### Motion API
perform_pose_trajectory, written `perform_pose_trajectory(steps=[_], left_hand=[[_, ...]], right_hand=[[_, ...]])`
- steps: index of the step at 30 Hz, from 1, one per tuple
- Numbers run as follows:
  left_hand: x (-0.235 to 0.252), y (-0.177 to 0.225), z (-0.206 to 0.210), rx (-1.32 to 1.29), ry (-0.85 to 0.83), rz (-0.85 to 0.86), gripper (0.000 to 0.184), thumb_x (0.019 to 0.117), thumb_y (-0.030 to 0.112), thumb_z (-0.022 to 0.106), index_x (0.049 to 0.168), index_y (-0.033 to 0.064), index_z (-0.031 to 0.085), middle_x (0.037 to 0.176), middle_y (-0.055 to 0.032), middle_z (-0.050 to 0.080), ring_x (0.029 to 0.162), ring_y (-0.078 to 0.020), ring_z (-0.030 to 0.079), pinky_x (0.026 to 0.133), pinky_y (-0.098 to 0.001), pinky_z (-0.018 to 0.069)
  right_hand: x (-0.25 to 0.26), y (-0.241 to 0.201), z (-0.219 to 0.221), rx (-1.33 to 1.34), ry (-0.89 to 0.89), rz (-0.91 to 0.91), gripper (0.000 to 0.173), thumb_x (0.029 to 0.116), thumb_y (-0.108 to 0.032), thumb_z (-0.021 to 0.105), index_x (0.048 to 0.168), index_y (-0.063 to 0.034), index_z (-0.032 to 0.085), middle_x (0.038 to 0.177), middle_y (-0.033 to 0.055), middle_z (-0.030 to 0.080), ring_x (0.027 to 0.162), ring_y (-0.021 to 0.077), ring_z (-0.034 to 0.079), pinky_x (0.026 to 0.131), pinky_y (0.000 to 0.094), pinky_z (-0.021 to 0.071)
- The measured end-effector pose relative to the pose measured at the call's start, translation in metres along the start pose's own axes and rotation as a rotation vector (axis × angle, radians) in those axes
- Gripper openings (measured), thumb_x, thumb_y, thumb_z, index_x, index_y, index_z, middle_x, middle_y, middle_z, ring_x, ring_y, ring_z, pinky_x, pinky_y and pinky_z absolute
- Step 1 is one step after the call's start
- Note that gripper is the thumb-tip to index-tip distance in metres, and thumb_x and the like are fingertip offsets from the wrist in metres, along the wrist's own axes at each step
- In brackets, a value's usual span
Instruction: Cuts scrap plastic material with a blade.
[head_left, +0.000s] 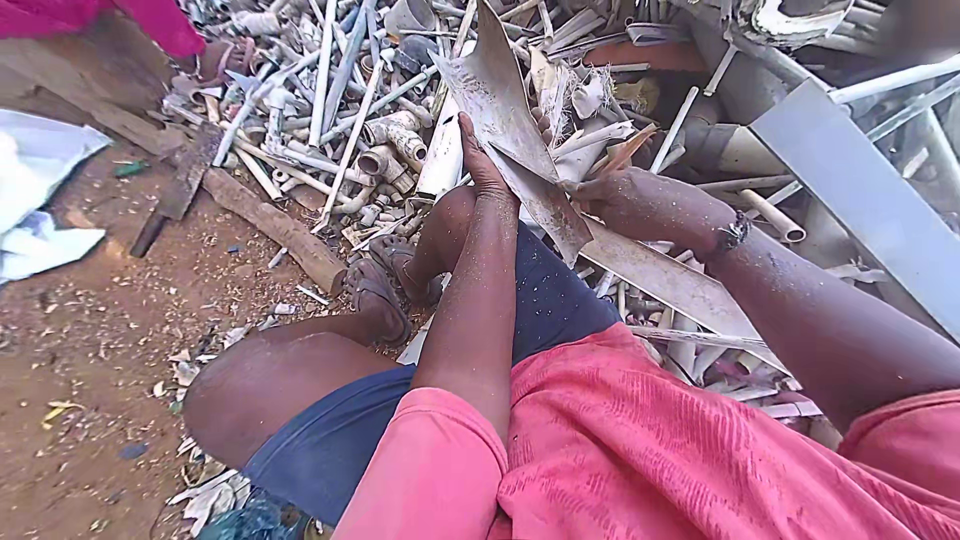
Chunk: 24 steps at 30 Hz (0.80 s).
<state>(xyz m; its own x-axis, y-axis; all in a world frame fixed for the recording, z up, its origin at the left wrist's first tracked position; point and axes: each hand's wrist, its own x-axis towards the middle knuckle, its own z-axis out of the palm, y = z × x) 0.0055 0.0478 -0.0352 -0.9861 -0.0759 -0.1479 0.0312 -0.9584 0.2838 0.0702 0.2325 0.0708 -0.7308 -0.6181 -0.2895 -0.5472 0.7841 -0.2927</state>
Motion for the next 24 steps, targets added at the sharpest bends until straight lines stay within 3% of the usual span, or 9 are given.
perform_pose_trajectory(steps=[2, 5, 7, 10, 13, 16, 19, 22, 24], left_hand=[[0.006, 0.005, -0.003, -0.03, 0.001, -0.008, 0.1, 0.092, 0.085, 0.011, 0.141, 0.0055, 0.047, 0.112, -0.0243, 0.068, 0.098, -0.0358, 0.071, 0.085, -0.0539, 0.0596], [0.012, 0.005, -0.005, -0.04, -0.049, -0.019, 0.104, 0.0898, 0.087, 0.009, 0.143, 0.0051, 0.045, 0.115, -0.0248, 0.066, 0.101, -0.0358, 0.07, 0.086, -0.0534, 0.0588], [0.009, -0.001, -0.004, -0.02, -0.099, -0.074, 0.109, 0.0872, 0.089, 0.005, 0.144, 0.0047, 0.043, 0.118, -0.0254, 0.065, 0.103, -0.0362, 0.069, 0.088, -0.0532, 0.0586], [0.002, -0.005, -0.005, 0.024, -0.081, -0.1, 0.11, 0.0865, 0.09, 0.005, 0.145, 0.0054, 0.044, 0.12, -0.0249, 0.066, 0.105, -0.0354, 0.069, 0.089, -0.0521, 0.059], [0.0, -0.002, -0.003, 0.018, -0.042, -0.034, 0.105, 0.0889, 0.087, 0.006, 0.145, 0.0072, 0.044, 0.119, -0.0237, 0.066, 0.105, -0.0358, 0.069, 0.088, -0.0533, 0.0586], [0.006, 0.005, 0.001, -0.008, -0.064, -0.037, 0.108, 0.0858, 0.09, 0.001, 0.144, 0.0078, 0.041, 0.118, -0.0218, 0.063, 0.101, -0.0333, 0.068, 0.084, -0.0501, 0.0585], [0.01, 0.001, -0.006, -0.083, -0.052, -0.11, 0.112, 0.0848, 0.092, 0.007, 0.146, 0.005, 0.042, 0.124, -0.0259, 0.064, 0.108, -0.0367, 0.068, 0.091, -0.0544, 0.0579], [0.02, -0.002, -0.024, -0.022, -0.085, 0.029, 0.092, 0.0977, 0.078, 0.012, 0.153, 0.009, 0.038, 0.135, -0.0231, 0.061, 0.121, -0.0358, 0.064, 0.1, -0.0571, 0.0543], [0.012, -0.003, -0.009, 0.058, -0.006, 0.057, 0.092, 0.0966, 0.078, 0.005, 0.148, 0.0106, 0.041, 0.125, -0.0195, 0.063, 0.109, -0.0321, 0.066, 0.09, -0.0517, 0.0568]], right_hand=[[-0.028, 0.004, -0.012, 0.029, -0.072, 0.0, 0.03, 0.1075, -0.016, 0.048, 0.128, -0.0178, 0.071, 0.095, 0.0044, 0.071, 0.082, 0.0187, 0.066, 0.075, 0.0441, 0.0526], [-0.047, 0.005, -0.02, 0.053, -0.135, 0.04, 0.038, 0.1092, -0.019, 0.048, 0.144, -0.0255, 0.062, 0.105, 0.0007, 0.073, 0.086, 0.013, 0.067, 0.08, 0.0396, 0.0548], [-0.028, 0.004, -0.013, 0.037, -0.081, 0.011, 0.035, 0.1083, -0.017, 0.047, 0.137, -0.0183, 0.067, 0.107, 0.0053, 0.072, 0.094, 0.0193, 0.068, 0.085, 0.045, 0.0535], [0.018, -0.009, -0.014, 0.026, -0.023, -0.014, 0.028, 0.1072, -0.015, 0.046, 0.112, -0.0098, 0.072, 0.093, 0.0094, 0.068, 0.086, 0.0247, 0.065, 0.077, 0.0484, 0.0499], [0.019, -0.008, -0.017, 0.1, -0.043, -0.035, 0.032, 0.1068, -0.013, 0.046, 0.127, -0.0127, 0.071, 0.097, 0.0083, 0.07, 0.082, 0.0205, 0.065, 0.075, 0.0449, 0.0523], [-0.011, 0.005, -0.019, 0.106, -0.092, -0.027, 0.041, 0.1091, -0.022, 0.044, 0.147, -0.0267, 0.059, 0.105, 0.0016, 0.073, 0.086, 0.0136, 0.067, 0.08, 0.0417, 0.0545], [-0.015, 0.002, -0.014, 0.107, -0.075, -0.007, 0.041, 0.1093, -0.018, 0.044, 0.147, -0.0235, 0.058, 0.105, 0.0031, 0.072, 0.087, 0.0139, 0.066, 0.08, 0.0401, 0.053], [0.002, -0.005, -0.014, 0.106, -0.036, -0.03, 0.042, 0.1097, -0.018, 0.043, 0.149, -0.0211, 0.057, 0.109, 0.0057, 0.072, 0.087, 0.0158, 0.066, 0.08, 0.0403, 0.0531], [0.003, -0.008, -0.011, 0.108, -0.013, -0.063, 0.042, 0.1093, -0.017, 0.043, 0.149, -0.0198, 0.058, 0.116, 0.0089, 0.073, 0.1, 0.0212, 0.068, 0.089, 0.0464, 0.052]])
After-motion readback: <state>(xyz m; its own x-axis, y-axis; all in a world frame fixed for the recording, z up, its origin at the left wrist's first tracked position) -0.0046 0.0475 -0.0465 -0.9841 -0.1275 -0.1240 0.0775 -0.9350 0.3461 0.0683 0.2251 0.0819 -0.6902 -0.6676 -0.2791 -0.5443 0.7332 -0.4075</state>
